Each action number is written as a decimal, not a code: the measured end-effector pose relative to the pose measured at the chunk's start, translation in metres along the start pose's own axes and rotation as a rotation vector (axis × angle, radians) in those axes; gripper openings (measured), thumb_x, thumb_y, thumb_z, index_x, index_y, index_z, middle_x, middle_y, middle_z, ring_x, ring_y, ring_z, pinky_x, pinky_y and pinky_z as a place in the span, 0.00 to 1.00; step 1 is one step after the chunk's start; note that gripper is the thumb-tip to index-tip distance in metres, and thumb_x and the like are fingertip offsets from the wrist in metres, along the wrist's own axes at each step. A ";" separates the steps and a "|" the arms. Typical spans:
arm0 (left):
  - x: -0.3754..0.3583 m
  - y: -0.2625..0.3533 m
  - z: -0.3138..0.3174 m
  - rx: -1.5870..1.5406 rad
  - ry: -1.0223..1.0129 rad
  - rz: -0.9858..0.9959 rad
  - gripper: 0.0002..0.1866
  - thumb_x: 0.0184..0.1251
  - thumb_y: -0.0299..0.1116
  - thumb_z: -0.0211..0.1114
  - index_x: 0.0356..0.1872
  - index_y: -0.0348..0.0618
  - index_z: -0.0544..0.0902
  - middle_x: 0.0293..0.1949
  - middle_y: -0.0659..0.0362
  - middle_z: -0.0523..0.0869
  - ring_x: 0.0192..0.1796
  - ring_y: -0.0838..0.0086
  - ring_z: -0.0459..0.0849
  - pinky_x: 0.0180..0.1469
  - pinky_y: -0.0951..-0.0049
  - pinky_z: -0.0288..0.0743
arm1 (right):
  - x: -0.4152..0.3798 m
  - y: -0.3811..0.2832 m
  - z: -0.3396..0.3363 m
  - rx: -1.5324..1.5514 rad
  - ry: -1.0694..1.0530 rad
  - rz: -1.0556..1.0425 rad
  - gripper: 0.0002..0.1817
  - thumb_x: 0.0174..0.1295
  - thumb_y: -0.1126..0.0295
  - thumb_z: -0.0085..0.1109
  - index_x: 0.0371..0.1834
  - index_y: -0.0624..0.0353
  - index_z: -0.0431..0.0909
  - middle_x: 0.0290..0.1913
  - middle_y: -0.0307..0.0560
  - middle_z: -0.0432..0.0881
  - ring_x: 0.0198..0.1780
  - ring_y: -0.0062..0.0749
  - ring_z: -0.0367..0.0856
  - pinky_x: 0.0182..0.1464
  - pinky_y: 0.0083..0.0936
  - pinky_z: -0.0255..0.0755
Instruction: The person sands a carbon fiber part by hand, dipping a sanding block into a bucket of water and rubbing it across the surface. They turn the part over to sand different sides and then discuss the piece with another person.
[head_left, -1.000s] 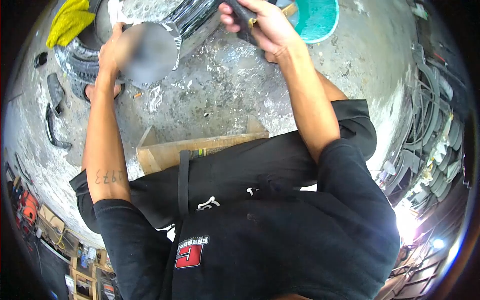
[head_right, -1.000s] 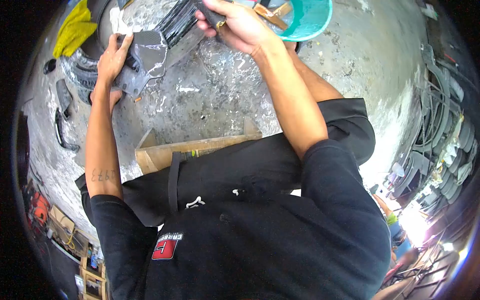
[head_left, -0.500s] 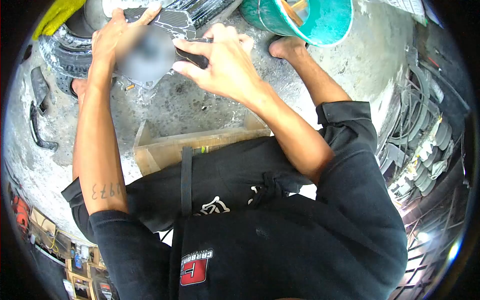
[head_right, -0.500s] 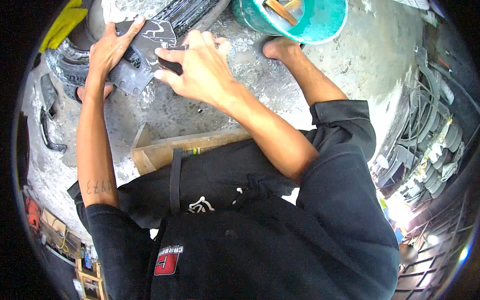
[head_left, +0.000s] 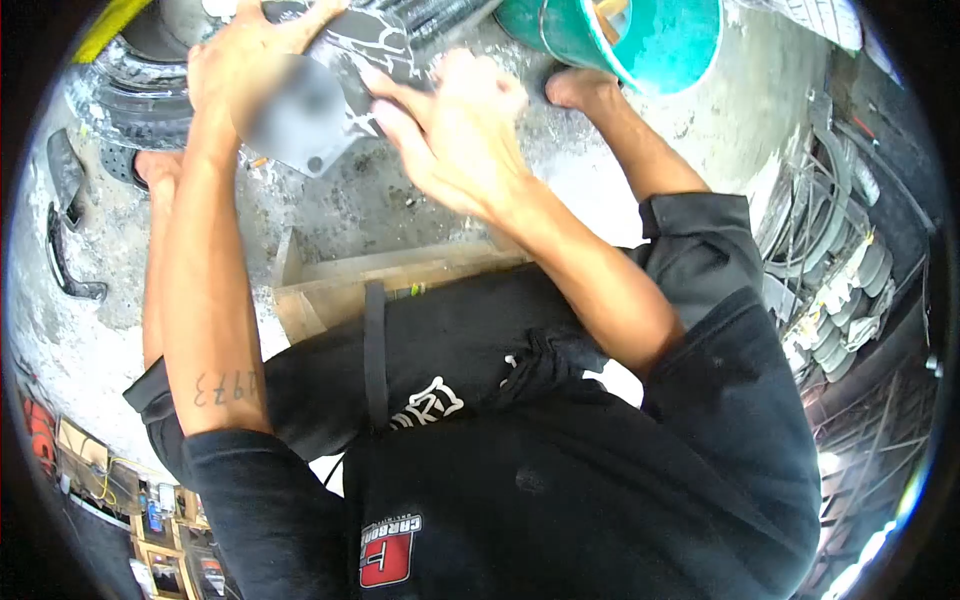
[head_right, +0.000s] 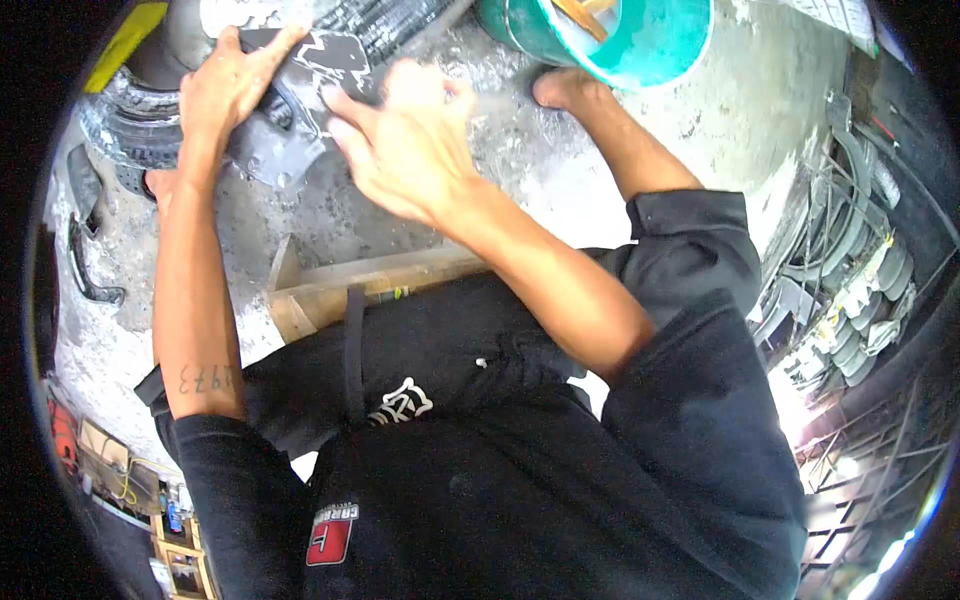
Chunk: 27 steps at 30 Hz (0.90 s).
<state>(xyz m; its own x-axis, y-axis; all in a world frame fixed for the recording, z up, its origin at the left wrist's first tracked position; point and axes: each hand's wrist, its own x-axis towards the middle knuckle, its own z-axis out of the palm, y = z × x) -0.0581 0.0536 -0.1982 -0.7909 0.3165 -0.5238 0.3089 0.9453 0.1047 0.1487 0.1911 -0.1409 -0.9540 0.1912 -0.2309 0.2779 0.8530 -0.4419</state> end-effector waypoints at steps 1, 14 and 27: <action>0.002 -0.003 0.007 -0.027 0.052 0.057 0.66 0.53 0.87 0.51 0.73 0.30 0.71 0.61 0.38 0.85 0.68 0.49 0.82 0.73 0.51 0.67 | 0.011 0.000 0.004 0.009 0.028 -0.032 0.20 0.71 0.51 0.57 0.62 0.37 0.87 0.49 0.56 0.75 0.58 0.51 0.69 0.62 0.59 0.55; -0.037 0.025 -0.033 -0.132 0.051 -0.069 0.54 0.62 0.78 0.55 0.70 0.32 0.75 0.61 0.34 0.84 0.67 0.45 0.81 0.72 0.54 0.69 | -0.013 0.003 0.001 -0.047 0.077 -0.114 0.20 0.68 0.55 0.61 0.62 0.38 0.86 0.47 0.56 0.76 0.56 0.52 0.71 0.57 0.59 0.57; 0.018 -0.017 0.013 0.080 -0.035 0.137 0.50 0.62 0.83 0.45 0.78 0.61 0.70 0.72 0.41 0.76 0.69 0.47 0.81 0.72 0.49 0.69 | 0.018 0.003 0.023 -0.120 0.317 -0.236 0.18 0.68 0.54 0.63 0.60 0.36 0.87 0.42 0.54 0.77 0.50 0.48 0.75 0.52 0.48 0.60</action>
<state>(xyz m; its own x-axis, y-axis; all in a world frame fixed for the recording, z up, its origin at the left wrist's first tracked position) -0.0709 0.0417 -0.2198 -0.7200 0.4375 -0.5387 0.4549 0.8837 0.1098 0.1353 0.1855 -0.1662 -0.9825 0.1075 0.1520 0.0498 0.9383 -0.3422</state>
